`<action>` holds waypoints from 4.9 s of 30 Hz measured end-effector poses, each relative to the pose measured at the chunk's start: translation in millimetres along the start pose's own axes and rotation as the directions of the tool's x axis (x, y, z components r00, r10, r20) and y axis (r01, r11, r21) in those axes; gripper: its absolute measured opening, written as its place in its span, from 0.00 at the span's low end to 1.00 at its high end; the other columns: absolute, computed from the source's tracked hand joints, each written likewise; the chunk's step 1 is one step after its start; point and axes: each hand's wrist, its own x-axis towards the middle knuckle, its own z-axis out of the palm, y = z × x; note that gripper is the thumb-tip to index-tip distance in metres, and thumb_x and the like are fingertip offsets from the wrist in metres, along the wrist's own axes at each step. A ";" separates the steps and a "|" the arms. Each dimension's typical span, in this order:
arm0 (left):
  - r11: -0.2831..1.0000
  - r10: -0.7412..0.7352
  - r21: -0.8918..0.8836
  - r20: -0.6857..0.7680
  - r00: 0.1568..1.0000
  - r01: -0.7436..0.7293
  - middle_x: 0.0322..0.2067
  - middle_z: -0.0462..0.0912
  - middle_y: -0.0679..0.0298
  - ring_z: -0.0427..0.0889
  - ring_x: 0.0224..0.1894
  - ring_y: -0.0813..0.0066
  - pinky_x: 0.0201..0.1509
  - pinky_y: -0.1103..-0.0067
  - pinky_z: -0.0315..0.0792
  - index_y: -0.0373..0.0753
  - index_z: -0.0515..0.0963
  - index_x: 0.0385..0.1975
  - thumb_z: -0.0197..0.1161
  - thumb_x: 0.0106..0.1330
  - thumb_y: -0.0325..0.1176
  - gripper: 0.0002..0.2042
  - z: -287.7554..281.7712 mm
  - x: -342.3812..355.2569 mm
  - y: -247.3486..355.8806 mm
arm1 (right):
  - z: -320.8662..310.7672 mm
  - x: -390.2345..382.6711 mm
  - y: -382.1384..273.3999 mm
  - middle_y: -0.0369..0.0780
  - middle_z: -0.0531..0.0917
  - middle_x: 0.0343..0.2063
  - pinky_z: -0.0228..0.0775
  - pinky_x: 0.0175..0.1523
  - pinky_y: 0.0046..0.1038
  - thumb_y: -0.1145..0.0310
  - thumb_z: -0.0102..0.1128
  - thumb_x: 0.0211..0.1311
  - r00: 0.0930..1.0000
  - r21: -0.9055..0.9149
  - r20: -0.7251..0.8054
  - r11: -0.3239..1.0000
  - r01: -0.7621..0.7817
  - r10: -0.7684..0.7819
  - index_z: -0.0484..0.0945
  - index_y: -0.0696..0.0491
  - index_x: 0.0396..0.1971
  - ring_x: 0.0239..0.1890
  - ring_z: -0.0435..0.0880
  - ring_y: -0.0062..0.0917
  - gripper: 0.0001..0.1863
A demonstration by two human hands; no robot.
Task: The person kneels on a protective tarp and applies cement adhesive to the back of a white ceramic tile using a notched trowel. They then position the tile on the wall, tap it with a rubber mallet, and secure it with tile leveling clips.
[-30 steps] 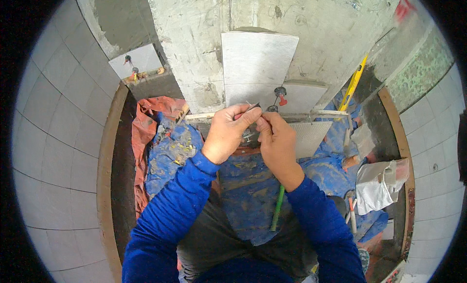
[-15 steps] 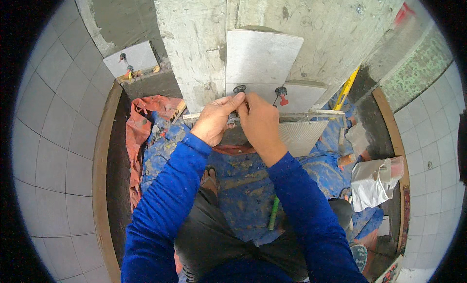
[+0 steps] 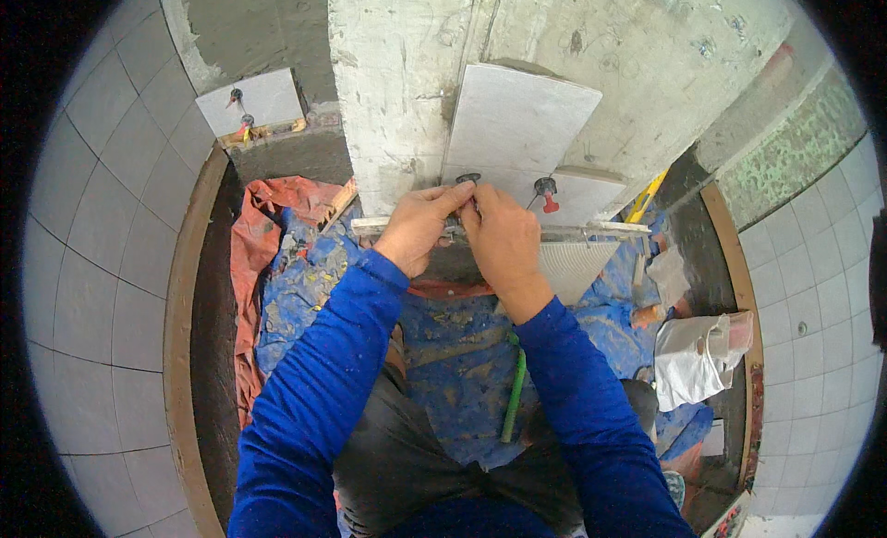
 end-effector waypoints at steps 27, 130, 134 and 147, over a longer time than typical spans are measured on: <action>0.998 0.054 0.011 -0.006 0.999 -0.054 0.35 0.85 0.73 0.75 0.34 0.85 0.33 0.82 0.64 0.40 0.87 0.41 0.66 0.73 0.48 0.16 -4.9 -2.9 10.7 | -5.4 12.2 -18.1 0.46 0.83 0.25 0.75 0.32 0.47 0.64 0.63 0.66 0.998 -0.065 0.046 0.997 -0.035 0.038 0.79 0.52 0.36 0.28 0.85 0.47 0.08; 0.961 0.152 0.255 -0.181 0.972 -0.102 0.31 0.81 0.71 0.79 0.31 0.82 0.26 0.83 0.67 0.38 0.81 0.42 0.58 0.76 0.59 0.25 8.7 -39.8 15.6 | -27.4 -12.7 -5.0 0.39 0.80 0.27 0.74 0.27 0.26 0.44 0.65 0.70 0.621 0.612 0.769 0.106 -0.784 0.154 0.79 0.61 0.43 0.22 0.81 0.23 0.29; 0.998 -0.065 0.022 0.071 0.995 0.064 0.38 0.79 0.68 0.80 0.39 0.75 0.41 0.77 0.80 0.37 0.81 0.47 0.47 0.75 0.69 0.34 -3.2 -57.9 22.8 | -49.5 -25.7 6.3 0.38 0.81 0.28 0.75 0.29 0.26 0.44 0.68 0.67 0.529 0.524 0.834 0.076 -0.848 0.154 0.80 0.59 0.43 0.25 0.82 0.22 0.28; 0.697 -0.128 0.689 -0.150 0.980 0.197 0.47 0.82 0.63 0.84 0.47 0.71 0.47 0.72 0.84 0.36 0.79 0.53 0.63 0.71 0.31 0.14 -108.8 -68.9 26.6 | -122.3 -78.2 59.5 0.34 0.80 0.35 0.65 0.33 0.21 0.53 0.50 0.79 0.679 0.681 0.726 -0.257 -0.686 0.109 0.77 0.46 0.64 0.28 0.74 0.17 0.22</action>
